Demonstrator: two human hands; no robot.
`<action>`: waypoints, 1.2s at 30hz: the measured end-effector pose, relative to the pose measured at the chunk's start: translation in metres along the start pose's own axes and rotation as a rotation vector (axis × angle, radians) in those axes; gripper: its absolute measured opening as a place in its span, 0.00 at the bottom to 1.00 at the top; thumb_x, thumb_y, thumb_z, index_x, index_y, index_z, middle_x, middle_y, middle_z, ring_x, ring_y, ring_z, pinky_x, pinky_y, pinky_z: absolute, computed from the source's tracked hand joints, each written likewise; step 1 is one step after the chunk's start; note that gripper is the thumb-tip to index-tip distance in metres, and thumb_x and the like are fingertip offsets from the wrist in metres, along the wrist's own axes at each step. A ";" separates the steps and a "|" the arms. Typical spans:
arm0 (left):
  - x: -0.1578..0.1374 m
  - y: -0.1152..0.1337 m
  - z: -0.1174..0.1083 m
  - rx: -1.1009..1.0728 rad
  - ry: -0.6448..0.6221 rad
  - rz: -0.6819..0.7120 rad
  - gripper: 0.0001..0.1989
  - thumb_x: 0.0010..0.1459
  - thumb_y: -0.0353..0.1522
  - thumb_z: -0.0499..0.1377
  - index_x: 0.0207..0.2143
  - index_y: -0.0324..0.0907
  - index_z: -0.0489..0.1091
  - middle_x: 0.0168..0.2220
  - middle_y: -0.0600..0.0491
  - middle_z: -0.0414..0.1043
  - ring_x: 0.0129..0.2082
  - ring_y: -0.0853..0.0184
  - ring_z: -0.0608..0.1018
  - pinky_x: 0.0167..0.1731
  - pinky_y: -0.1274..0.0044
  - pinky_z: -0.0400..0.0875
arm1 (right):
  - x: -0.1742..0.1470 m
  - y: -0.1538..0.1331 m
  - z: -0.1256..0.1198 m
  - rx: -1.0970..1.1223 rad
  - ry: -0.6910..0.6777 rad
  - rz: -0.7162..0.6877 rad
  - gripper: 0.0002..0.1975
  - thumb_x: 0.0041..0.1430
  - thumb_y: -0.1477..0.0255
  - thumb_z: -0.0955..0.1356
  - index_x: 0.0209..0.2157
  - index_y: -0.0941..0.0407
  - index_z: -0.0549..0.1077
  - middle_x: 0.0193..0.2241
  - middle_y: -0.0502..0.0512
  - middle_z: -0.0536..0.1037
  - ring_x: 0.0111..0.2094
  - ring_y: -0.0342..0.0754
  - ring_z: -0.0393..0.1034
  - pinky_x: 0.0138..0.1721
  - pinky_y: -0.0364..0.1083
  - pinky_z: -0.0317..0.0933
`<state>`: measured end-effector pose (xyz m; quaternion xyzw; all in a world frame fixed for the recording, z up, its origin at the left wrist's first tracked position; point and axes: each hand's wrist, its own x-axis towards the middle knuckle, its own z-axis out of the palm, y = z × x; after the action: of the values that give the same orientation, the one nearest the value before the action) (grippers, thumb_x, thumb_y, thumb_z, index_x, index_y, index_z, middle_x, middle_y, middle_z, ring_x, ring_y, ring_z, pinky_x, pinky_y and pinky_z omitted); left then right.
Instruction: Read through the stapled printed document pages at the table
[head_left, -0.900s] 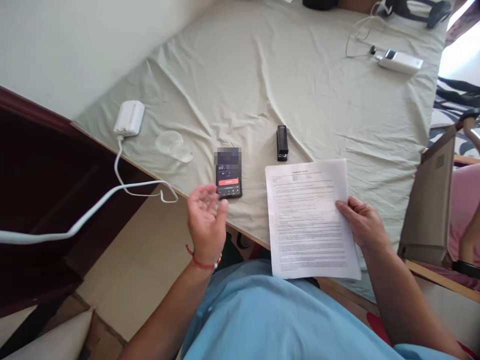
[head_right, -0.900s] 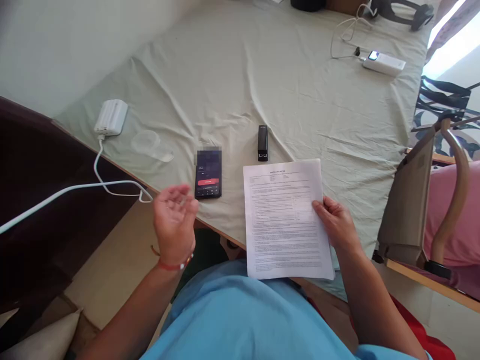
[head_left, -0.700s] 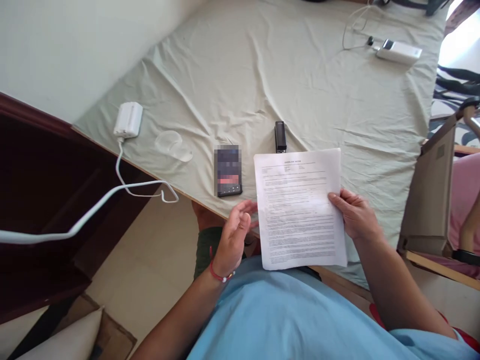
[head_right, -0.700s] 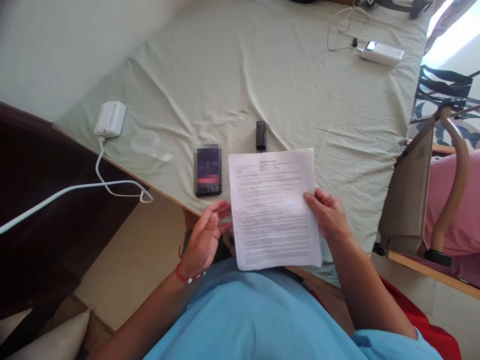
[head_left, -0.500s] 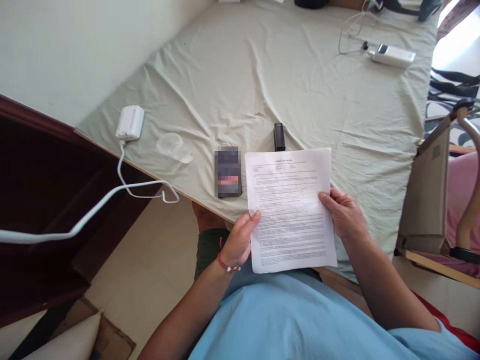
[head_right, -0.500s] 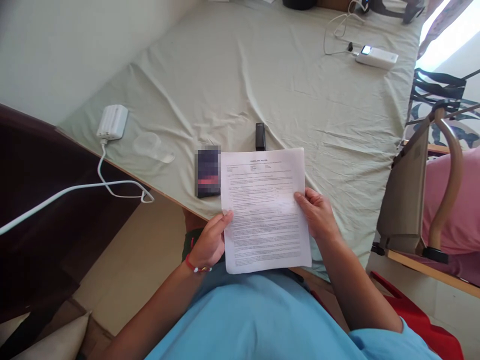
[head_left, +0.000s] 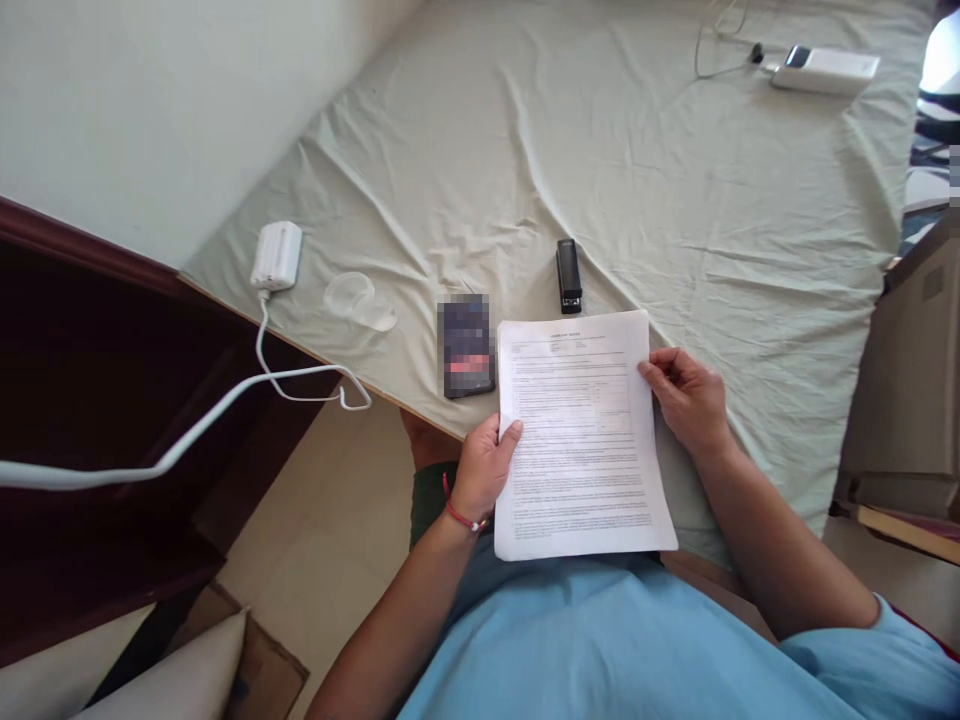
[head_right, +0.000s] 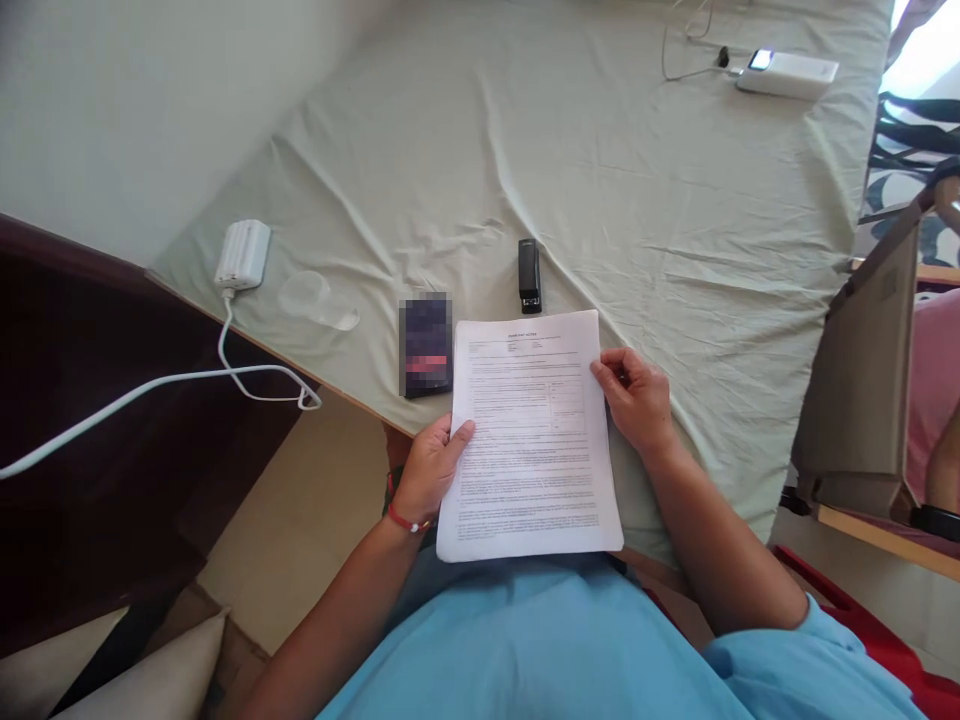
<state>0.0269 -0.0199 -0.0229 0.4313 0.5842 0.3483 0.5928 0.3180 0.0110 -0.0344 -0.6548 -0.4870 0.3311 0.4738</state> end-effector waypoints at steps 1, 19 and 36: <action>0.000 0.000 0.000 0.017 0.010 0.004 0.29 0.59 0.58 0.66 0.40 0.40 0.78 0.37 0.48 0.83 0.37 0.59 0.81 0.39 0.70 0.74 | -0.002 0.000 0.001 -0.011 0.003 -0.012 0.12 0.61 0.60 0.73 0.35 0.54 0.79 0.28 0.50 0.79 0.26 0.44 0.68 0.30 0.46 0.62; -0.004 -0.003 0.012 0.275 0.169 0.058 0.24 0.68 0.51 0.58 0.26 0.44 0.65 0.25 0.57 0.63 0.28 0.67 0.65 0.30 0.75 0.61 | -0.004 -0.002 0.001 -0.149 0.078 -0.057 0.10 0.64 0.59 0.72 0.37 0.51 0.76 0.28 0.50 0.79 0.28 0.47 0.69 0.34 0.48 0.67; 0.000 0.000 0.014 0.264 0.158 0.078 0.23 0.66 0.50 0.59 0.26 0.44 0.65 0.24 0.57 0.64 0.27 0.67 0.66 0.30 0.75 0.59 | -0.013 -0.009 -0.015 0.207 -0.104 -0.183 0.13 0.61 0.57 0.77 0.32 0.49 0.77 0.56 0.58 0.79 0.59 0.61 0.73 0.63 0.63 0.67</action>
<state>0.0408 -0.0213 -0.0233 0.4989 0.6526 0.3240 0.4693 0.3248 -0.0054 -0.0211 -0.5372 -0.5317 0.3687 0.5412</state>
